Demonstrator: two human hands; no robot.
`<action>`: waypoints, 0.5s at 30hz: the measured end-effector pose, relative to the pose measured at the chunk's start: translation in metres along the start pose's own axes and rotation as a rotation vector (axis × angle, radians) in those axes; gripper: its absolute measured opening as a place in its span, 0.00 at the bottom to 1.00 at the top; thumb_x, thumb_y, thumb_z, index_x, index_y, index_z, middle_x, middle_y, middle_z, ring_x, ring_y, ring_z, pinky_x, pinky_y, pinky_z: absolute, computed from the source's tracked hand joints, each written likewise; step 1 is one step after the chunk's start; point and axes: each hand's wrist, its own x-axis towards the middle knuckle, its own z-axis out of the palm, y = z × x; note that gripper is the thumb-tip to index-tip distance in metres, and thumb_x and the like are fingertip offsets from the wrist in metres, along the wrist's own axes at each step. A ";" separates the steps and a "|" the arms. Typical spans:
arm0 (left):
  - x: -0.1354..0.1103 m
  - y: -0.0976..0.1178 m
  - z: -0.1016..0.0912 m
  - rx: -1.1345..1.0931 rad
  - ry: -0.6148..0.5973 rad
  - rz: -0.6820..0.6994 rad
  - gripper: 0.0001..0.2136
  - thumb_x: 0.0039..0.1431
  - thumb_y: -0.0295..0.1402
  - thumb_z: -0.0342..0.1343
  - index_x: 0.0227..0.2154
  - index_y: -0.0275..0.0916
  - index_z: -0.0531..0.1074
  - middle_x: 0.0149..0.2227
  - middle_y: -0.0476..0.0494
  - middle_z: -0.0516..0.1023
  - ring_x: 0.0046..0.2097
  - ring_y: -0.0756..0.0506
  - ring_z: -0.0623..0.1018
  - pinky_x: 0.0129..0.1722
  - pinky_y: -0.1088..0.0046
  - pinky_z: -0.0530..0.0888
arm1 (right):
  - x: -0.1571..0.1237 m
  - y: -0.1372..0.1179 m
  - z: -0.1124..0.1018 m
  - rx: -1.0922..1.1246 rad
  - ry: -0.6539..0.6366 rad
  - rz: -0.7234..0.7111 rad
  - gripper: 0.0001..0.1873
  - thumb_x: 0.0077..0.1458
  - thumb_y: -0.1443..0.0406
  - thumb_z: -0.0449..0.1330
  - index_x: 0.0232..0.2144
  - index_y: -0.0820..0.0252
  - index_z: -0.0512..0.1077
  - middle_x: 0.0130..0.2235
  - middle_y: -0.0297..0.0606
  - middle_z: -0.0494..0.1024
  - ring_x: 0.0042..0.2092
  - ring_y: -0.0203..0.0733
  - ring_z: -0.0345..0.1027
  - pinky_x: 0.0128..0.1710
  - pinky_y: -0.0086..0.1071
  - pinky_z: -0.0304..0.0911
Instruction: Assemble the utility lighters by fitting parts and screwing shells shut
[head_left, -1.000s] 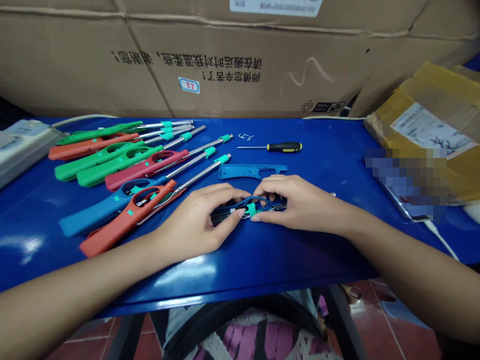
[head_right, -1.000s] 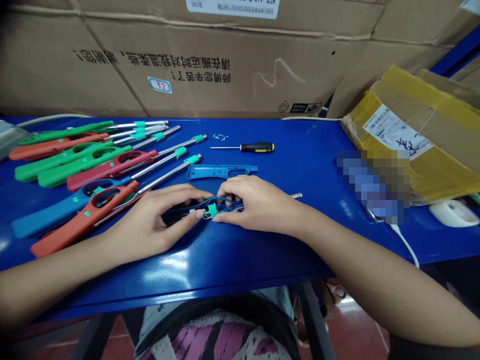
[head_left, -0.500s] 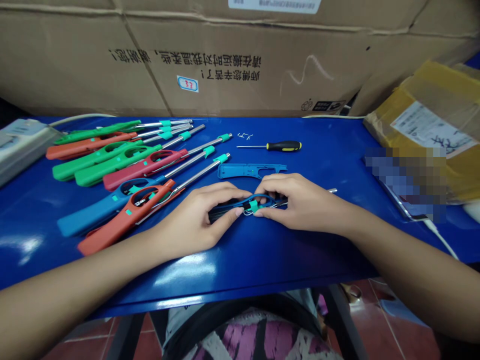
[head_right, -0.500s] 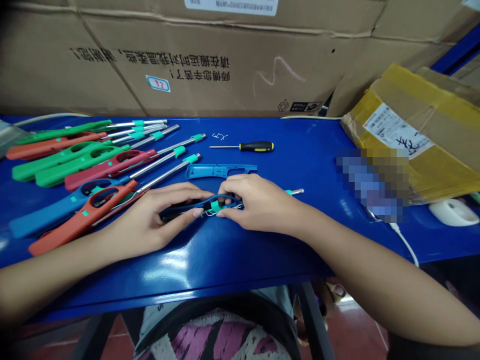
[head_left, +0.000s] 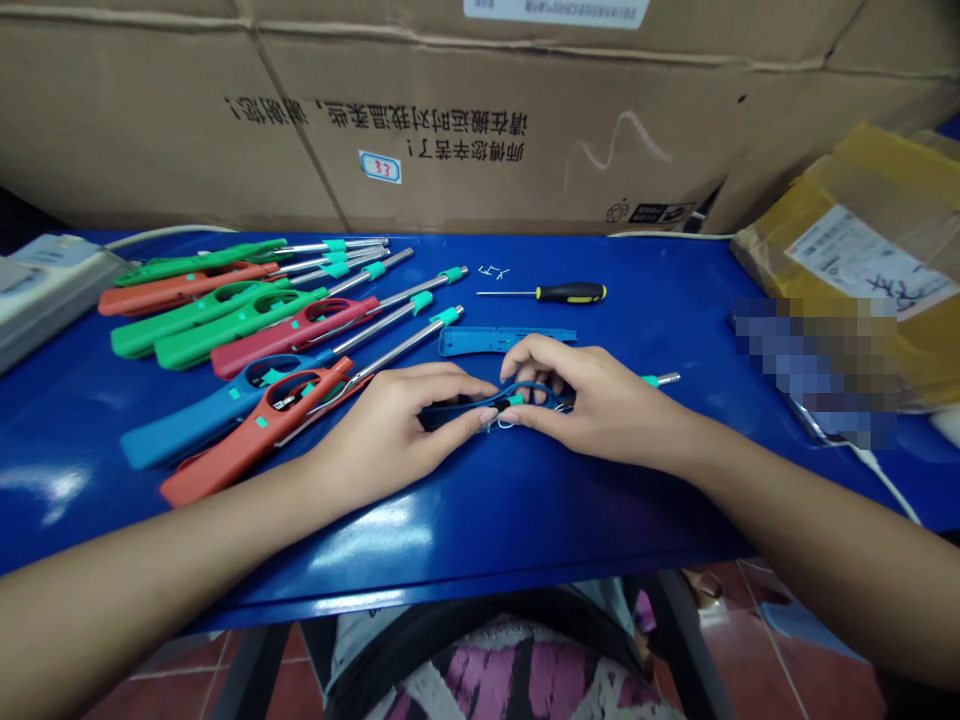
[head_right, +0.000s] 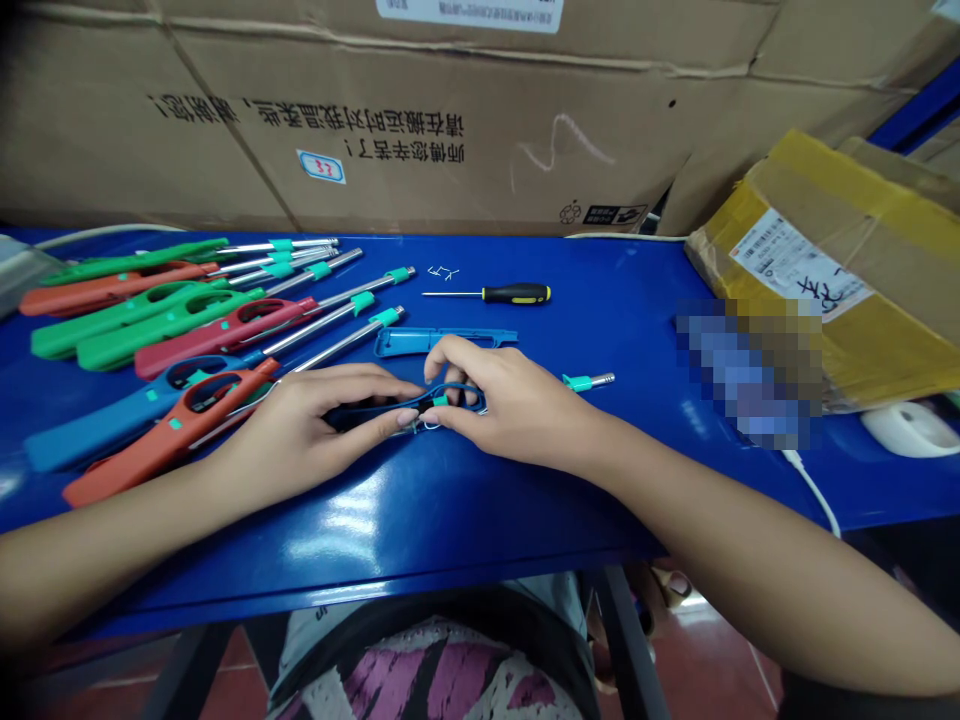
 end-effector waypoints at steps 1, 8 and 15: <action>0.000 0.000 0.000 -0.011 -0.001 -0.007 0.10 0.65 0.34 0.59 0.46 0.41 0.80 0.44 0.44 0.84 0.44 0.45 0.82 0.47 0.68 0.79 | 0.000 0.000 0.000 0.011 0.010 -0.004 0.12 0.58 0.63 0.65 0.43 0.55 0.69 0.34 0.31 0.76 0.36 0.36 0.70 0.35 0.29 0.63; 0.001 0.002 0.000 -0.072 -0.024 -0.039 0.10 0.64 0.31 0.59 0.45 0.40 0.81 0.44 0.43 0.83 0.45 0.44 0.82 0.48 0.67 0.79 | 0.002 0.001 0.003 0.016 0.043 -0.016 0.08 0.57 0.64 0.66 0.38 0.57 0.71 0.32 0.30 0.75 0.33 0.34 0.67 0.33 0.28 0.60; 0.002 0.001 -0.002 -0.072 -0.001 -0.096 0.09 0.63 0.32 0.59 0.43 0.40 0.81 0.43 0.45 0.84 0.45 0.44 0.82 0.48 0.67 0.78 | 0.002 0.001 -0.002 -0.014 0.008 0.002 0.12 0.57 0.60 0.65 0.43 0.57 0.74 0.37 0.34 0.78 0.36 0.37 0.69 0.36 0.30 0.63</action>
